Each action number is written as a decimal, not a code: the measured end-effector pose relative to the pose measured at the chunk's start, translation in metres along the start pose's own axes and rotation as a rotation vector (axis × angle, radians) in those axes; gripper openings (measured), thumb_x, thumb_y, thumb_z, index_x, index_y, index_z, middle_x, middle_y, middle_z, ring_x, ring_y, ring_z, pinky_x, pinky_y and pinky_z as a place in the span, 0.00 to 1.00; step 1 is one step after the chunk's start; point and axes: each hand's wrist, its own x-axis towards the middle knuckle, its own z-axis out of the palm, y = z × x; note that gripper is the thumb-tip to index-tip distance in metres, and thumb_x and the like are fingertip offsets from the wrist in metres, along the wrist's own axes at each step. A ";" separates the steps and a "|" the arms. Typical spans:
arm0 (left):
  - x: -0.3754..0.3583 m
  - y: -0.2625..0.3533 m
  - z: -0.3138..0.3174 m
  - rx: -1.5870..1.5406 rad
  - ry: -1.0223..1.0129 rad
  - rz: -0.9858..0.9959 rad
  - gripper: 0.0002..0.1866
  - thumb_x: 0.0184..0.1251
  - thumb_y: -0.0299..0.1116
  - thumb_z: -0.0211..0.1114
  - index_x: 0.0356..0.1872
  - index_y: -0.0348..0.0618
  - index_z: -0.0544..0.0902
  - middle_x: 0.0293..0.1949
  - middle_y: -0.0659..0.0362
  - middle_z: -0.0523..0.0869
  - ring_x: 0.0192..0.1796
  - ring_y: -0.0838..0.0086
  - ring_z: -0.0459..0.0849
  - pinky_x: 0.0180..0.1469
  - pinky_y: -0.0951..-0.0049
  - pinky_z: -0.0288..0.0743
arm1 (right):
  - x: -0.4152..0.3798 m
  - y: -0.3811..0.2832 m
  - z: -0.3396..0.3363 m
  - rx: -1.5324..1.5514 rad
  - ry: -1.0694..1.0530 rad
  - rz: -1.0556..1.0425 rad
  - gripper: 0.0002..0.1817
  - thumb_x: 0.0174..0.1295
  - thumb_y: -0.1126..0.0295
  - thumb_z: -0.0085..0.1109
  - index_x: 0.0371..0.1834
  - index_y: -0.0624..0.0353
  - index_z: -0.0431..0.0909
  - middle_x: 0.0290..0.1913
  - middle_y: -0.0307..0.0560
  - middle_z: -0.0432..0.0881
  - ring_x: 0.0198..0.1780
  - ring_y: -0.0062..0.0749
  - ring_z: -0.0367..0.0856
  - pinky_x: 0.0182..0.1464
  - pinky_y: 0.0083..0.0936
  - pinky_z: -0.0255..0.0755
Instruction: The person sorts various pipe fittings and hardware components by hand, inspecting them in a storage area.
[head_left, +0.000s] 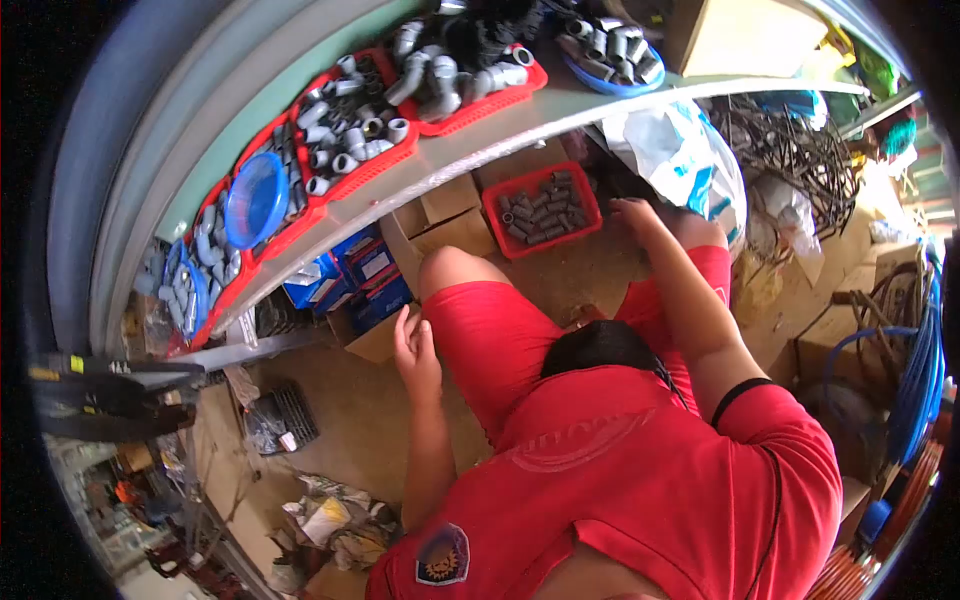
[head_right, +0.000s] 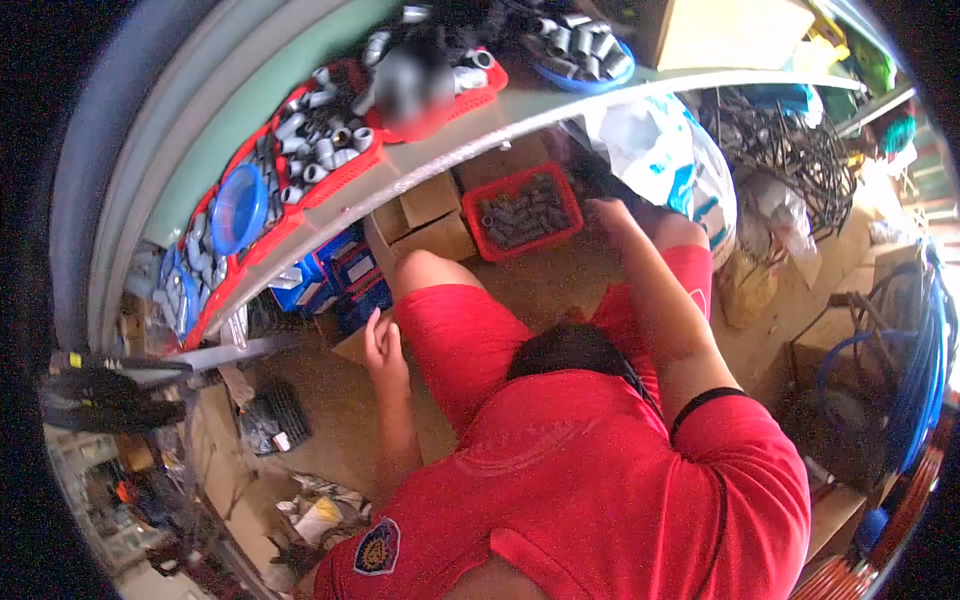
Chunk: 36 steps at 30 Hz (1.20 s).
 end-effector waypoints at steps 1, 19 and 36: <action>0.004 0.001 0.009 0.016 -0.021 0.069 0.25 0.76 0.30 0.59 0.71 0.38 0.68 0.59 0.48 0.81 0.56 0.69 0.81 0.60 0.69 0.73 | 0.030 0.038 -0.013 0.140 -0.034 0.140 0.15 0.67 0.60 0.63 0.49 0.58 0.79 0.34 0.45 0.79 0.32 0.37 0.80 0.35 0.39 0.80; 0.070 0.045 0.124 1.052 -0.219 0.560 0.20 0.61 0.46 0.71 0.51 0.47 0.87 0.66 0.46 0.77 0.68 0.46 0.72 0.70 0.50 0.64 | 0.193 0.135 0.033 -0.084 0.176 0.219 0.48 0.54 0.59 0.73 0.78 0.49 0.57 0.63 0.53 0.77 0.52 0.50 0.81 0.43 0.52 0.77; 0.050 0.028 0.087 0.722 -0.030 0.571 0.14 0.60 0.42 0.71 0.42 0.47 0.89 0.58 0.52 0.83 0.65 0.54 0.76 0.68 0.56 0.67 | 0.142 0.088 -0.034 -0.542 -0.194 0.229 0.15 0.65 0.64 0.59 0.48 0.62 0.85 0.39 0.48 0.85 0.35 0.41 0.83 0.37 0.40 0.77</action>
